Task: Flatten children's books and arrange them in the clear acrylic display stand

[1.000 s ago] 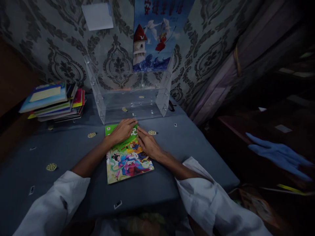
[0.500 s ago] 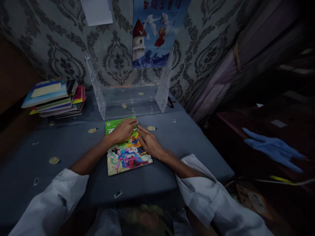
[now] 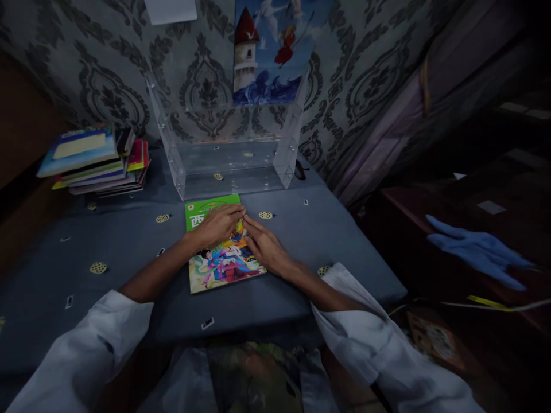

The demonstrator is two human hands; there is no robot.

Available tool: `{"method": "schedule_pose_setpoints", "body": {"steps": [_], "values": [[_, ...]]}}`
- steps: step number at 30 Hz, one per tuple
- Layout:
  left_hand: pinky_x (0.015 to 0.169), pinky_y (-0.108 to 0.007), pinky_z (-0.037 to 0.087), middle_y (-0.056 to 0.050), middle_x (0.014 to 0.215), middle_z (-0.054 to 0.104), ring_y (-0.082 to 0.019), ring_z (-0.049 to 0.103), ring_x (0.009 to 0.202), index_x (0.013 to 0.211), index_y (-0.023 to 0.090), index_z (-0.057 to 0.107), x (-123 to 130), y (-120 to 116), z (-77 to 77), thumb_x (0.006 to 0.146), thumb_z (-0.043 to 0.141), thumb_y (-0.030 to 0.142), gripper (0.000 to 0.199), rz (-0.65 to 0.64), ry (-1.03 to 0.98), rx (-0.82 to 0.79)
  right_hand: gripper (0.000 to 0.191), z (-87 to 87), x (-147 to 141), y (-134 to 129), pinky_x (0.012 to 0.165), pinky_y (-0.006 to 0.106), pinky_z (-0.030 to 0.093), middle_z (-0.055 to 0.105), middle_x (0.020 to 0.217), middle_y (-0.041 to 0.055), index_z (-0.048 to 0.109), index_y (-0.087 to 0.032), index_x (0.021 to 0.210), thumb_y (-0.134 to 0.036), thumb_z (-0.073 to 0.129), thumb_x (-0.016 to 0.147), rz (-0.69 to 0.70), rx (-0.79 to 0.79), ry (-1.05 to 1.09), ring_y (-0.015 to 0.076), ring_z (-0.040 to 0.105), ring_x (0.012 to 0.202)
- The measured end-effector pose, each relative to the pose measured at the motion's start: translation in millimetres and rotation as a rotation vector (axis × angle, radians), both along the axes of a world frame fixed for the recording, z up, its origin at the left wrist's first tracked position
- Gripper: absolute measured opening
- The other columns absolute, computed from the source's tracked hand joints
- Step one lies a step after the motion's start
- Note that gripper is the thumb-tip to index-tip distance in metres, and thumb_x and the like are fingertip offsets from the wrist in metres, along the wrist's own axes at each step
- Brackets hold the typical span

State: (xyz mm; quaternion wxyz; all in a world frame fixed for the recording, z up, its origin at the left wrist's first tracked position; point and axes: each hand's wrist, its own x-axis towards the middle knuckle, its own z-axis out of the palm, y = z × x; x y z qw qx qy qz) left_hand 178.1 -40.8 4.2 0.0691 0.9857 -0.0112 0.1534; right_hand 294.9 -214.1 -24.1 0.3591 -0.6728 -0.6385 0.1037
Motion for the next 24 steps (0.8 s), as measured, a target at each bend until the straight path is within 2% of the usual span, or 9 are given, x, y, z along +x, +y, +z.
{"method": "schedule_pose_setpoints", "body": {"steps": [10, 14, 19, 24], "values": [[0.109, -0.044, 0.047, -0.014, 0.134, 0.065, -0.024, 0.059, 0.128, 0.129, 0.014, 0.062, -8.5, -13.9, 1.3, 0.098, 0.045, 0.016, 0.036, -0.037, 0.016, -0.011, 0.050, 7.8, -10.9, -21.3, 0.122, 0.044, 0.036, 0.046, 0.156, 0.0129, 0.048, -0.016, 0.149, -0.022, 0.042, 0.099, 0.001, -0.005, 0.031, 0.0229, 0.043, 0.145], [0.109, -0.043, 0.048, -0.013, 0.132, 0.066, -0.023, 0.059, 0.128, 0.129, 0.014, 0.062, -13.1, -20.6, 2.5, 0.099, 0.042, 0.016, 0.036, -0.061, -0.004, -0.014, 0.051, 7.7, -15.8, -29.8, 0.121, 0.046, 0.036, 0.046, 0.156, 0.0155, 0.046, -0.013, 0.149, -0.023, 0.042, 0.100, -0.008, -0.025, 0.022, 0.0239, 0.043, 0.145], [0.108, -0.044, 0.048, -0.013, 0.132, 0.065, -0.024, 0.059, 0.128, 0.129, 0.015, 0.061, -19.4, -30.3, 7.7, 0.101, 0.040, 0.019, 0.035, -0.085, 0.007, -0.015, 0.052, 9.7, -22.1, -42.3, 0.121, 0.048, 0.037, 0.044, 0.157, 0.0134, 0.043, -0.018, 0.152, -0.022, 0.043, 0.100, -0.005, -0.024, 0.033, 0.0254, 0.042, 0.145], [0.110, -0.044, 0.046, -0.014, 0.135, 0.063, -0.024, 0.057, 0.130, 0.132, 0.015, 0.059, -27.2, -40.7, 11.8, 0.103, 0.039, 0.021, 0.035, -0.111, 0.030, -0.037, 0.056, 8.4, -22.5, -62.7, 0.120, 0.046, 0.037, 0.041, 0.159, 0.0127, 0.039, -0.021, 0.155, -0.031, 0.052, 0.100, 0.046, -0.023, 0.037, 0.0254, 0.040, 0.146]]}}
